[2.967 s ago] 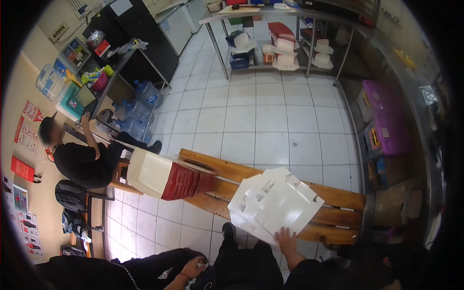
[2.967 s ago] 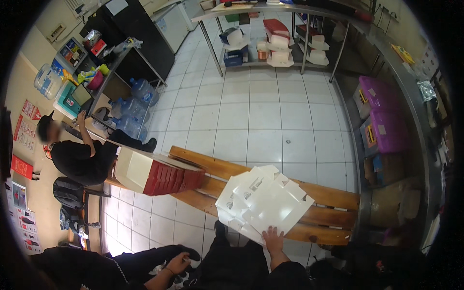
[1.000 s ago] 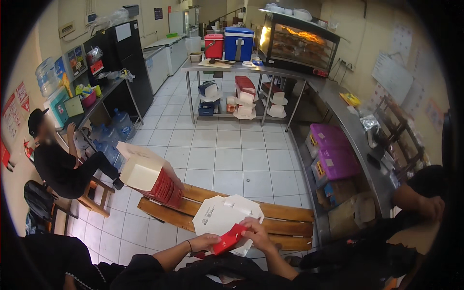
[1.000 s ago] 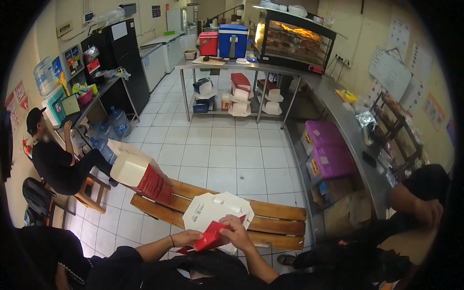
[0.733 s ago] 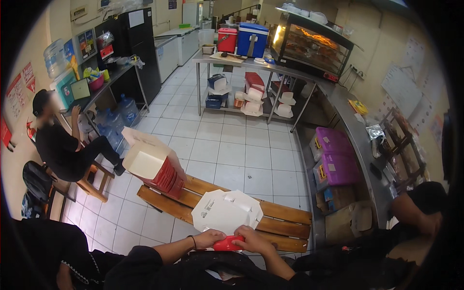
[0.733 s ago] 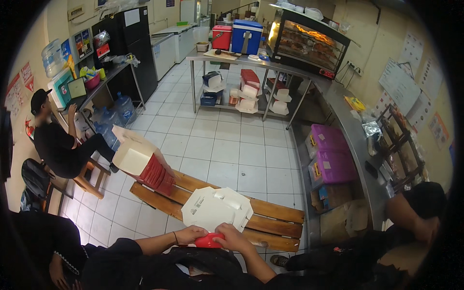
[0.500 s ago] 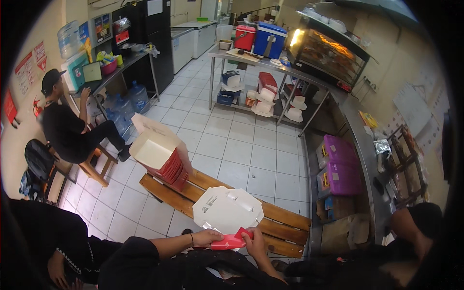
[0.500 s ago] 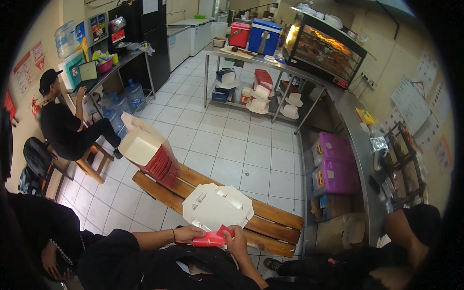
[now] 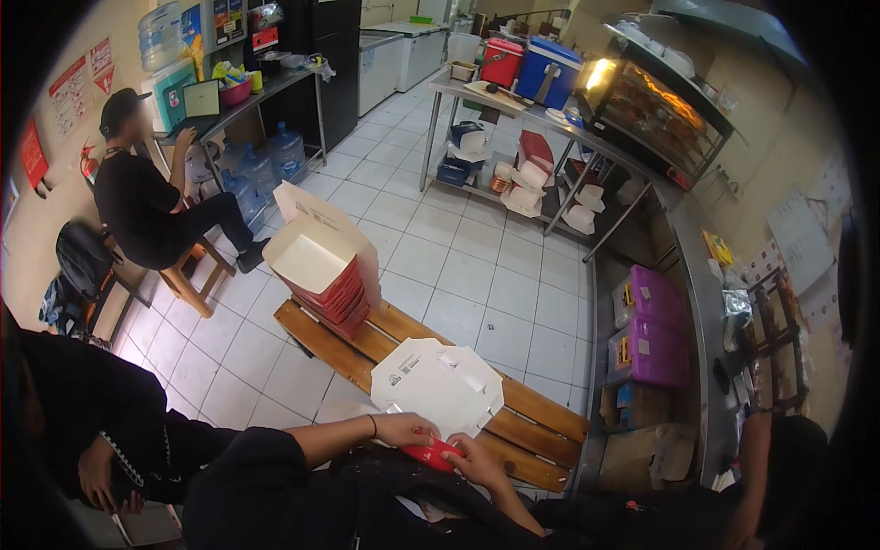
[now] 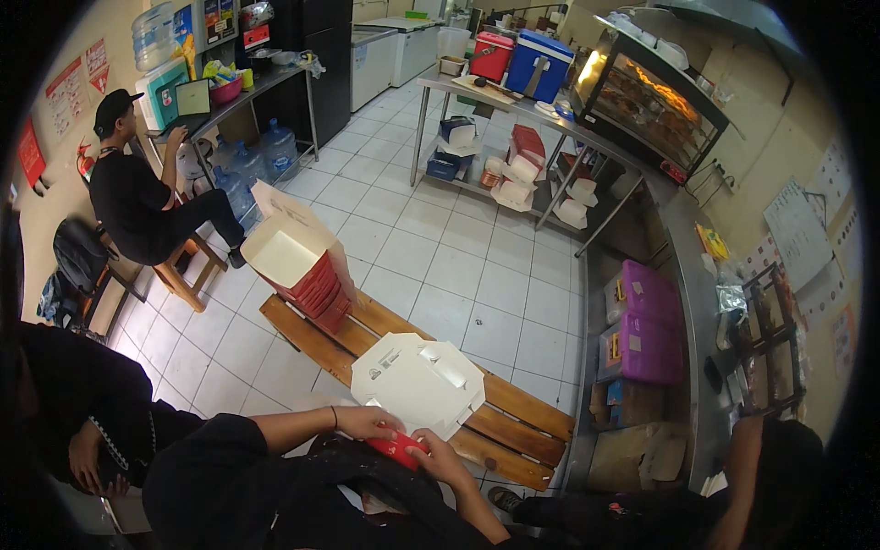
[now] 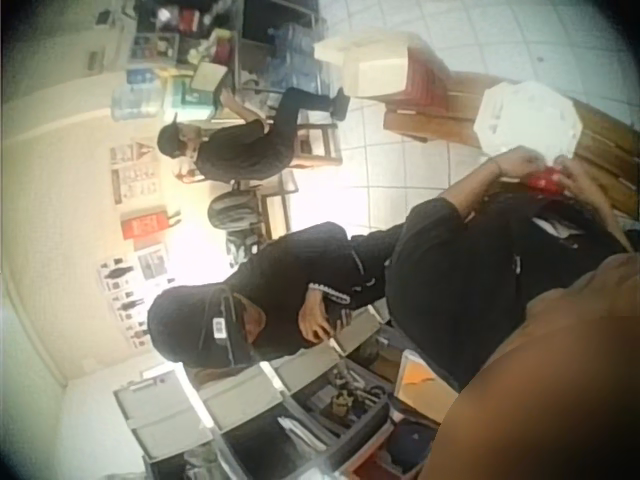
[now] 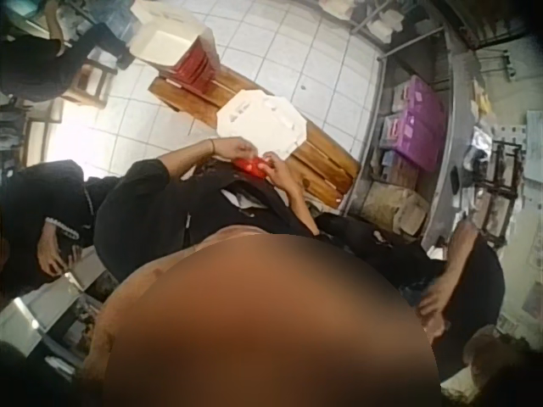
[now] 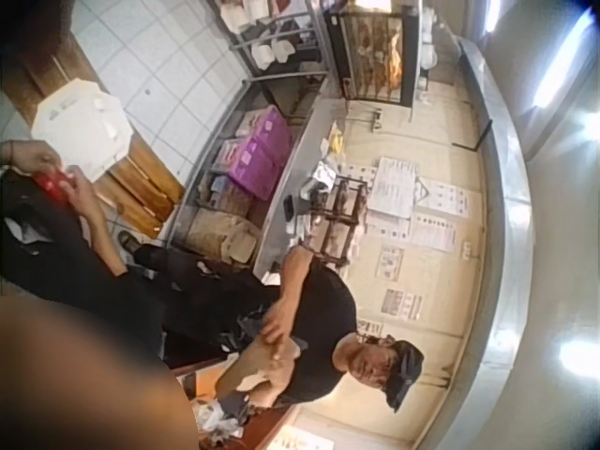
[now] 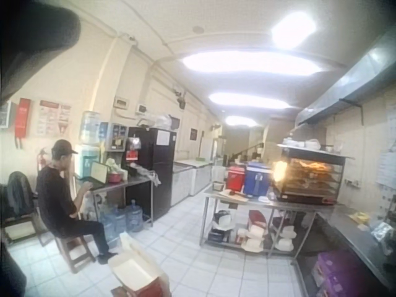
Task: The person assembles cardboard food boxes by hand and stacks them on a wooden bench in a kitchen area.
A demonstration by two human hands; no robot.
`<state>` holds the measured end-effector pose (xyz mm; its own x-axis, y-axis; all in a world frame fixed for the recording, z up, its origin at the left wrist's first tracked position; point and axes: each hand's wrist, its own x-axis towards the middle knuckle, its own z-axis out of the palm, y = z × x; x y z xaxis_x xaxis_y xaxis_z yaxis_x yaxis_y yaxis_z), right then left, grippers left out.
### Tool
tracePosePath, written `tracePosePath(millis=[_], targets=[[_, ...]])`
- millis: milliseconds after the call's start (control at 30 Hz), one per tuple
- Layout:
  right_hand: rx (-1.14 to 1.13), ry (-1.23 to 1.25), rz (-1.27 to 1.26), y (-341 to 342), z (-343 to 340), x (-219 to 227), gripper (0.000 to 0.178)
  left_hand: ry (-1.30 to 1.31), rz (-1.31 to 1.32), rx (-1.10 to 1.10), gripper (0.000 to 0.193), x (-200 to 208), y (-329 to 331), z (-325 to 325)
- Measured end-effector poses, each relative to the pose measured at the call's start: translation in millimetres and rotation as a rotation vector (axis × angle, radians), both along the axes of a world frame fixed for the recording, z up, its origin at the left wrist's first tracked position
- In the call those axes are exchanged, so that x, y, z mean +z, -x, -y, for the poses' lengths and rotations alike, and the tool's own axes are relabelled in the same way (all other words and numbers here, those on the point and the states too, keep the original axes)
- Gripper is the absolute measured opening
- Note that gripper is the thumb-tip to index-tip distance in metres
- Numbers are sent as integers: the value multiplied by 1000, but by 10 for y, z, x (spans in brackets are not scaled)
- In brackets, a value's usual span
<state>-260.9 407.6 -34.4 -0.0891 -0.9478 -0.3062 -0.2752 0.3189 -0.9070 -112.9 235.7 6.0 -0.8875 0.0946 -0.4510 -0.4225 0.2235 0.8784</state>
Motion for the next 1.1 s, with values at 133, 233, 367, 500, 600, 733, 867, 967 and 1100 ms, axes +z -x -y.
tracePosePath(millis=[133,233,367,500,600,733,867,967,1100], targets=[[-164,-188,112,29,-118,-117,23,680,-667,508,33,326,-45,-3],[-253,-156,213,11,-174,-203,28,605,-681,862,36,252,-176,-176],[-513,-70,507,-82,-97,-83,28,301,-455,1160,44,-397,-170,-251],[-424,-215,383,-33,-99,-134,32,120,-521,444,41,-281,-89,-113],[-261,-248,237,-21,-30,143,30,197,-390,188,32,-116,-5,-10],[-323,-134,310,-33,-120,5,31,434,-339,-19,30,55,223,-40],[-422,-49,365,-102,-342,-195,31,554,-402,152,28,-215,427,-174],[-504,-6,392,-119,-534,-182,31,619,-546,216,24,-336,533,-257],[-603,-16,256,-260,-755,-37,30,485,-469,-385,25,-82,737,-407]])
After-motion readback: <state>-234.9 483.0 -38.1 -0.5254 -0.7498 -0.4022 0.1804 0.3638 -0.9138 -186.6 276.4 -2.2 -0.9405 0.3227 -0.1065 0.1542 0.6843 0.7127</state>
